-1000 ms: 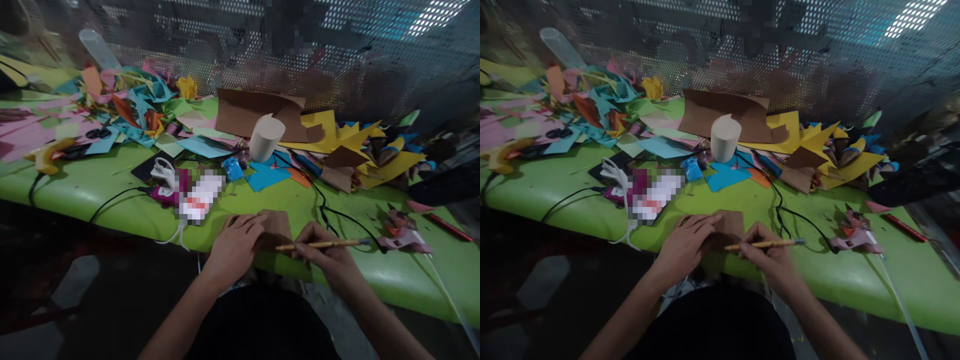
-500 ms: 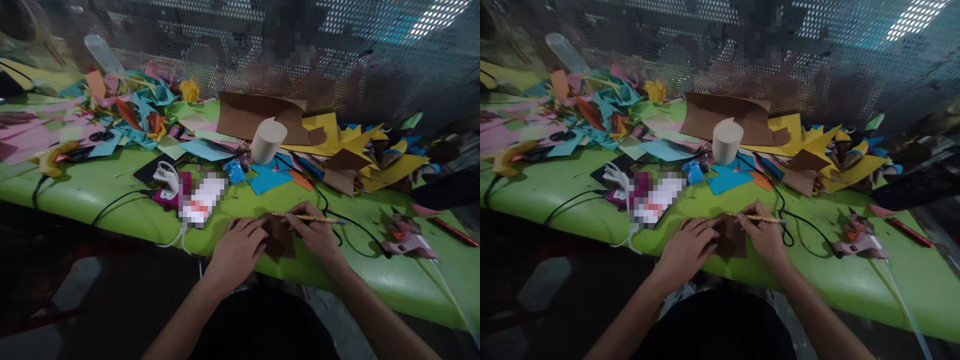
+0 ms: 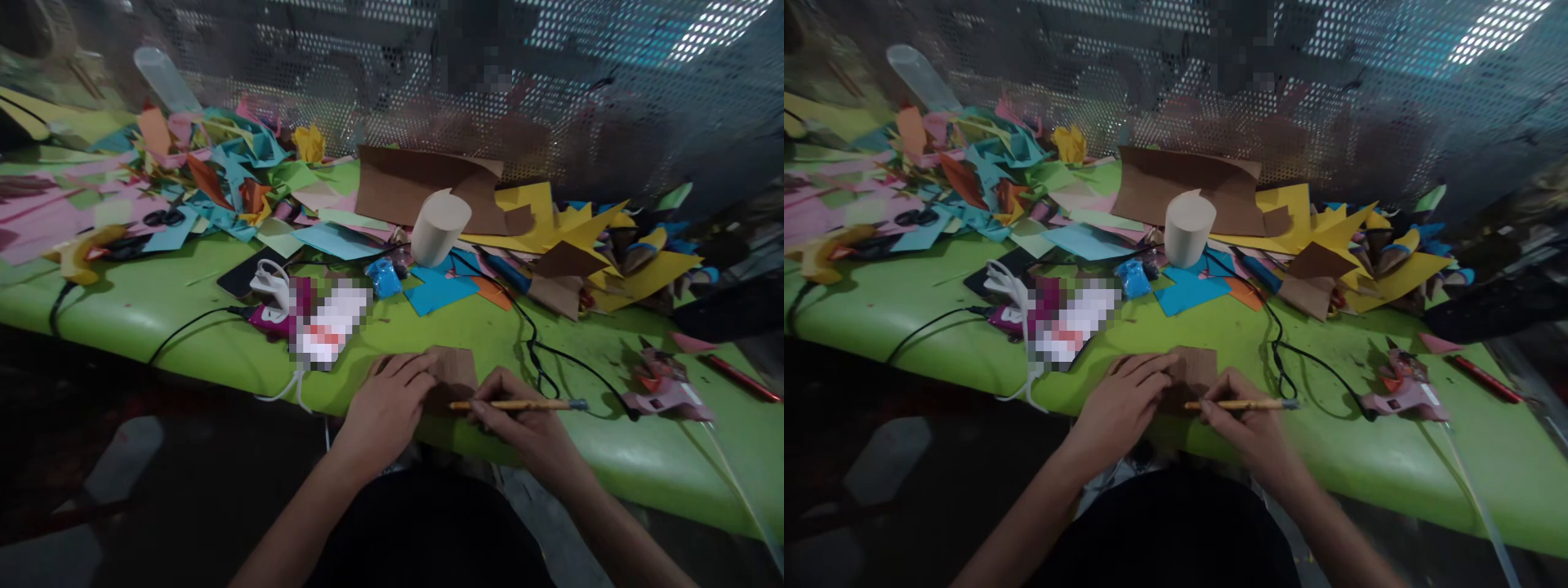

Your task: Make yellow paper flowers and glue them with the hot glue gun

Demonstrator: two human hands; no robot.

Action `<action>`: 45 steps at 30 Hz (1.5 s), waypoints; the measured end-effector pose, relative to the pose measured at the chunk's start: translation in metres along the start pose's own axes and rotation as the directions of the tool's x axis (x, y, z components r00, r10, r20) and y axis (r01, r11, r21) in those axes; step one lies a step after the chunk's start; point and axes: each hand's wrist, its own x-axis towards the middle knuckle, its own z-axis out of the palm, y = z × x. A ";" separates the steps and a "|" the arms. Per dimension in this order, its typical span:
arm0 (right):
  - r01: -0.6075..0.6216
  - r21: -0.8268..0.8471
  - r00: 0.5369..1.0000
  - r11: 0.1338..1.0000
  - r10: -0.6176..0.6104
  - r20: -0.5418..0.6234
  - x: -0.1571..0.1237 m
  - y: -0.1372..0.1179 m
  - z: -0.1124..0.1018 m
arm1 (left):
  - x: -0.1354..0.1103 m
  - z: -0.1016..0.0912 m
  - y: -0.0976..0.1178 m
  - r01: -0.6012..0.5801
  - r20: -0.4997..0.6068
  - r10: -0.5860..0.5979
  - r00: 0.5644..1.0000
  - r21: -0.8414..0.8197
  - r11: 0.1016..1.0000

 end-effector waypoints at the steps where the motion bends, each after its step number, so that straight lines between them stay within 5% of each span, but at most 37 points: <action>1: 0.001 -0.006 1.000 1.000 -0.001 0.013 -0.003 0.000 0.000 | 0.000 -0.001 0.000 -0.002 0.001 0.002 1.000 -0.006 1.000; 15: 0.084 0.114 0.977 0.990 -0.060 -0.202 0.051 0.016 0.001 | -0.003 -0.002 -0.001 0.030 -0.003 -0.031 1.000 -0.045 0.999; 26: 0.112 -0.002 0.985 0.994 -0.111 -0.130 0.046 0.010 0.000 | -0.004 -0.004 -0.001 0.038 0.004 -0.038 0.999 -0.051 0.998; 38: -0.003 0.019 0.999 1.000 0.003 0.043 -0.004 -0.002 0.004 | -0.005 -0.008 0.000 0.020 0.005 -0.020 1.000 -0.103 0.994; 45: 0.035 0.129 0.991 0.991 -0.017 -0.136 0.036 0.001 0.002 | -0.009 -0.010 -0.003 0.010 0.010 -0.009 1.000 -0.063 0.998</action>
